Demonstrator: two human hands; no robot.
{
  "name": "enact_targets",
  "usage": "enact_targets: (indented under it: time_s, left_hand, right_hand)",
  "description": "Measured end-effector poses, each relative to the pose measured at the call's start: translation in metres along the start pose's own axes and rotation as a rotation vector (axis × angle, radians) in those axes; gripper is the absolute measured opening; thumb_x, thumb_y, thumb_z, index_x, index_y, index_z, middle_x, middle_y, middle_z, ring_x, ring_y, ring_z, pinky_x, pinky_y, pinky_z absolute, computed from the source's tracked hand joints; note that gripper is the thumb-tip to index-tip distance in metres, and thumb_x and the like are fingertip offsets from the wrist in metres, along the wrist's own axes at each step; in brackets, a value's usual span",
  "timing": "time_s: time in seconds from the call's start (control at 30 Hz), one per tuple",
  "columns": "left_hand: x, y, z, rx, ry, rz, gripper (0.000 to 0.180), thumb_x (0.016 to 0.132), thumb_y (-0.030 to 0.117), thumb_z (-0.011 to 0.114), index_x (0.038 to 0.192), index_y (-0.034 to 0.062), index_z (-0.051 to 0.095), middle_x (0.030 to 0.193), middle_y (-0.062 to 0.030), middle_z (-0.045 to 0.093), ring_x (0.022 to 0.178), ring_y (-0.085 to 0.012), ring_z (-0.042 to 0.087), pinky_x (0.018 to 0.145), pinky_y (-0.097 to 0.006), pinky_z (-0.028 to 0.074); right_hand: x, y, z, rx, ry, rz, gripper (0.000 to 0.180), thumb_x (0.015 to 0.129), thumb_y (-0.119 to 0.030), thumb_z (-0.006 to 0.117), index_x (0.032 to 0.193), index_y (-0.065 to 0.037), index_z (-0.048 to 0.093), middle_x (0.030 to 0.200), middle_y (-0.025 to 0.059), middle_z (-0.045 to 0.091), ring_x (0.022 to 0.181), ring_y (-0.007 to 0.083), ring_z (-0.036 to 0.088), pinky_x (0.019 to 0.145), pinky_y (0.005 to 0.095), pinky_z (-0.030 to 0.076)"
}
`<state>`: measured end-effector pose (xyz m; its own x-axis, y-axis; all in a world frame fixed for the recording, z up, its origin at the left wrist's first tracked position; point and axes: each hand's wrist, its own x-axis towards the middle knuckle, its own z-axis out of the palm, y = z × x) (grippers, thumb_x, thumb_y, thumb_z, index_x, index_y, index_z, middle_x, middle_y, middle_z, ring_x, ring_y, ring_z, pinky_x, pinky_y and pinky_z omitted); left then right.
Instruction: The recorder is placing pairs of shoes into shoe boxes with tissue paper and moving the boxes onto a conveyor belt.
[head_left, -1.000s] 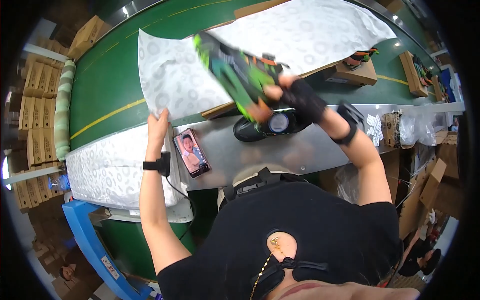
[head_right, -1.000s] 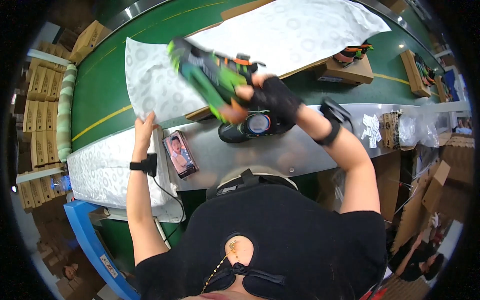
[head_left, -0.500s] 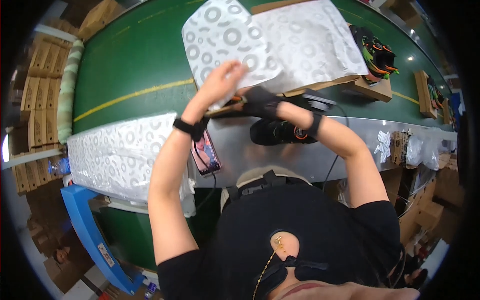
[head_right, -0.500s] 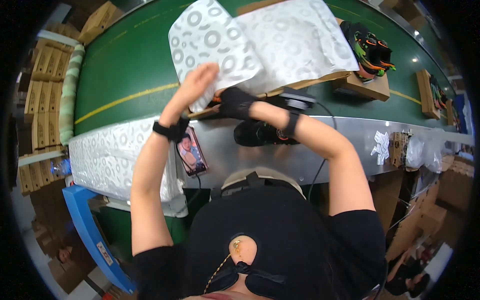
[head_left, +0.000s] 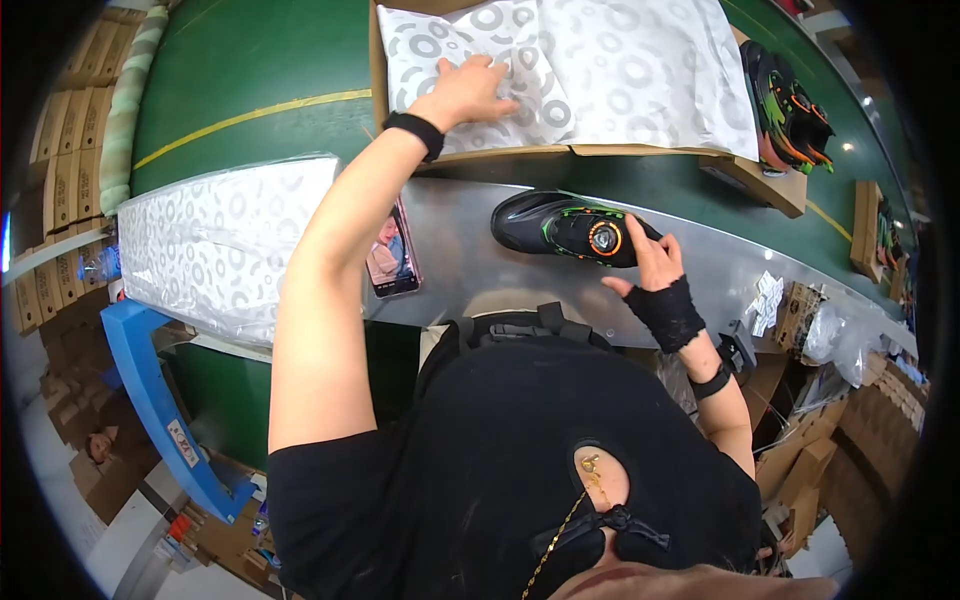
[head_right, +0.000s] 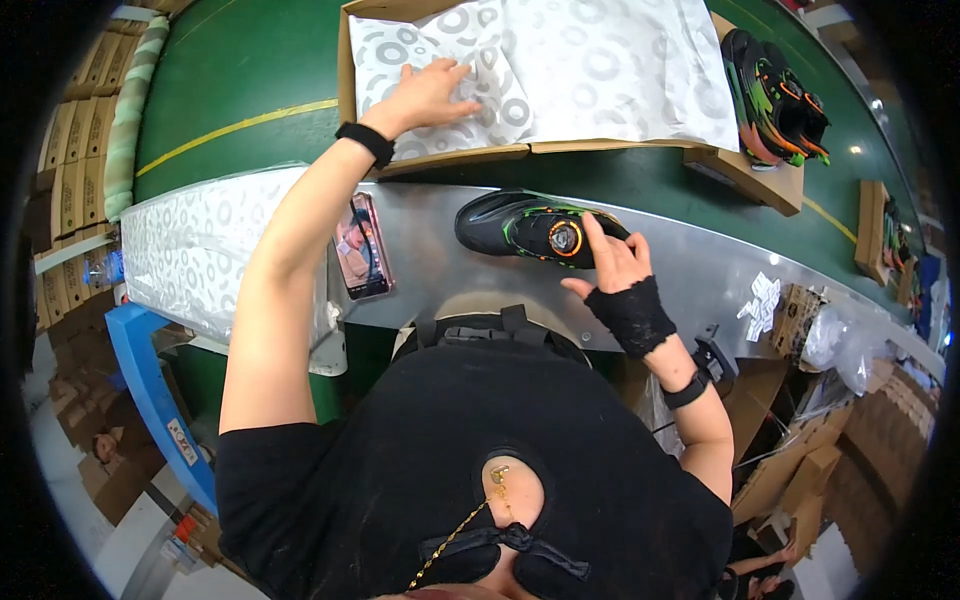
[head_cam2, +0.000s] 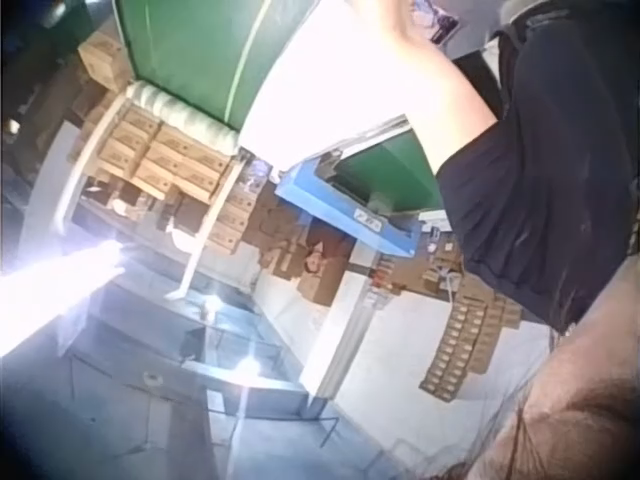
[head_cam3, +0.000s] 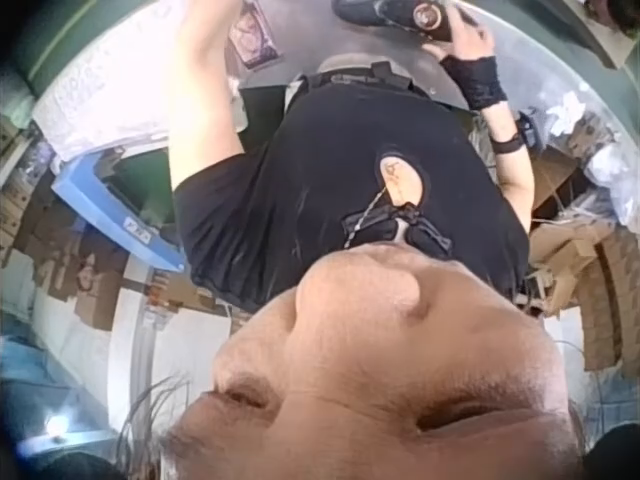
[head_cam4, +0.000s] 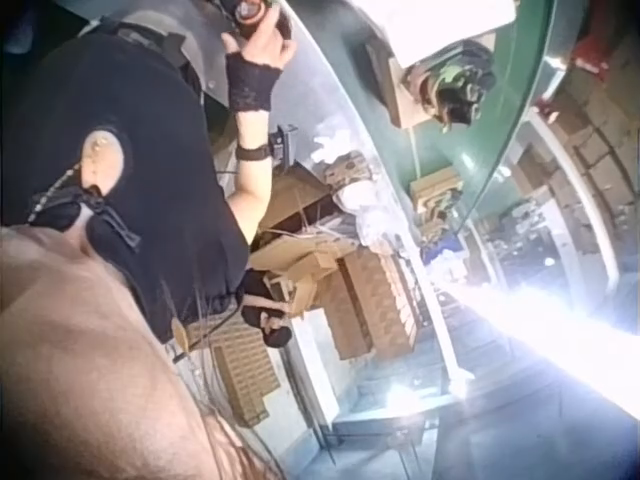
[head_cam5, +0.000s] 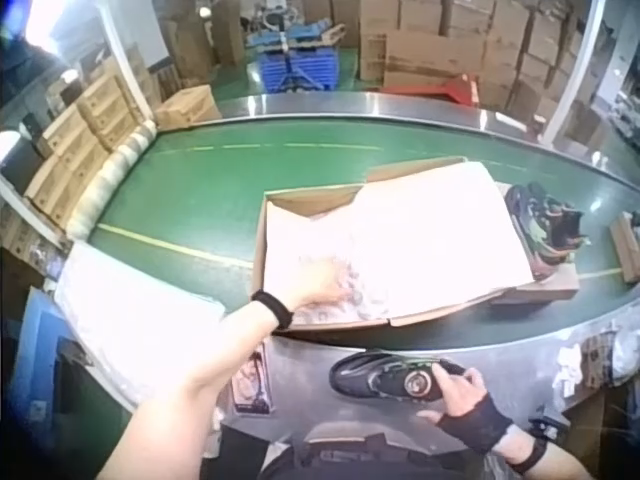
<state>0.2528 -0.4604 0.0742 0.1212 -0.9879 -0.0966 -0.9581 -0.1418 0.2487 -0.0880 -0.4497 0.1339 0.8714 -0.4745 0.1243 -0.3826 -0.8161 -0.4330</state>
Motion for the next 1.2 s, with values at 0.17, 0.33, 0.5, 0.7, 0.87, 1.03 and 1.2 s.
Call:
enact_targets:
  time_s: [0.17, 0.33, 0.5, 0.7, 0.87, 1.03, 1.2]
  left_hand:
    - [-0.055, 0.054, -0.036, -0.494, 0.112, 0.171, 0.075, 0.065, 0.047, 0.066, 0.113, -0.0053, 0.045, 0.106, -0.0245, 0.051, 0.095, -0.0386, 0.051, 0.082, -0.037, 0.043]
    - [-0.129, 0.11, -0.01, -0.334, 0.123, 0.291, 0.095, 0.053, 0.045, 0.076, 0.119, -0.0091, 0.034, 0.119, -0.0219, 0.039, 0.115, -0.034, 0.036, 0.09, -0.049, 0.032]
    - [-0.139, 0.124, -0.019, -0.637, 0.423, 0.096, 0.058, 0.051, 0.024, 0.078, 0.098, 0.0049, 0.05, 0.093, -0.0108, 0.055, 0.092, -0.0303, 0.052, 0.082, -0.039, 0.038]
    - [-0.169, 0.087, -0.035, -1.229, 0.39, -0.301, 0.056, 0.057, 0.015, 0.079, 0.104, -0.0001, 0.052, 0.095, -0.0083, 0.06, 0.087, -0.0155, 0.057, 0.08, -0.027, 0.044]
    - [-0.136, 0.06, -0.051, -1.531, 0.487, -0.361, 0.051, 0.068, 0.018, 0.073, 0.108, -0.0027, 0.049, 0.101, -0.0067, 0.057, 0.088, -0.014, 0.055, 0.08, -0.027, 0.044]
    - [-0.058, 0.018, -0.059, -1.995, 0.455, -0.457, 0.045, 0.08, 0.031, 0.061, 0.112, 0.0015, 0.049, 0.104, -0.0078, 0.058, 0.089, -0.0182, 0.058, 0.08, -0.032, 0.047]
    - [0.012, -0.018, -0.005, -1.988, 0.043, -0.709, 0.061, 0.08, 0.05, 0.052, 0.12, 0.0043, 0.041, 0.116, -0.0148, 0.049, 0.096, -0.0313, 0.054, 0.084, -0.045, 0.043]
  right_hand:
    - [0.01, 0.003, 0.02, 0.06, 0.035, 0.057, 0.088, 0.055, -0.009, 0.074, 0.13, -0.005, 0.03, 0.067, 0.0123, 0.057, 0.064, 0.029, 0.055, 0.064, 0.0373, 0.044]
    - [0.053, -0.026, -0.006, 0.122, -0.027, 0.011, 0.078, 0.063, -0.014, 0.069, 0.13, -0.017, 0.03, 0.066, 0.0099, 0.06, 0.056, 0.0261, 0.06, 0.05, 0.0349, 0.047]
    - [0.078, -0.06, -0.037, -0.038, 0.113, -0.423, 0.054, 0.065, -0.012, 0.063, 0.117, -0.009, 0.047, 0.058, 0.0084, 0.056, 0.053, 0.0216, 0.058, 0.05, 0.0309, 0.045]
    - [0.09, -0.055, -0.111, 0.422, 0.721, -0.277, 0.034, 0.072, 0.003, 0.062, 0.105, -0.004, 0.055, 0.086, 0.0053, 0.063, 0.075, 0.0165, 0.06, 0.07, 0.0262, 0.046]
    - [0.079, 0.002, -0.063, 0.33, 0.332, -0.012, 0.022, 0.076, -0.012, 0.062, 0.095, -0.003, 0.058, 0.073, 0.0114, 0.062, 0.069, 0.0211, 0.062, 0.064, 0.0286, 0.048]
    - [0.064, 0.032, -0.006, 0.643, -0.104, 0.224, 0.027, 0.075, -0.017, 0.064, 0.095, 0.0, 0.057, 0.075, 0.0121, 0.062, 0.072, 0.0196, 0.062, 0.067, 0.0285, 0.049]
    - [0.073, 0.049, 0.041, 1.134, -0.208, 0.523, 0.055, 0.078, -0.027, 0.064, 0.119, 0.003, 0.043, 0.112, 0.0123, 0.055, 0.102, 0.02, 0.053, 0.083, 0.0314, 0.044]
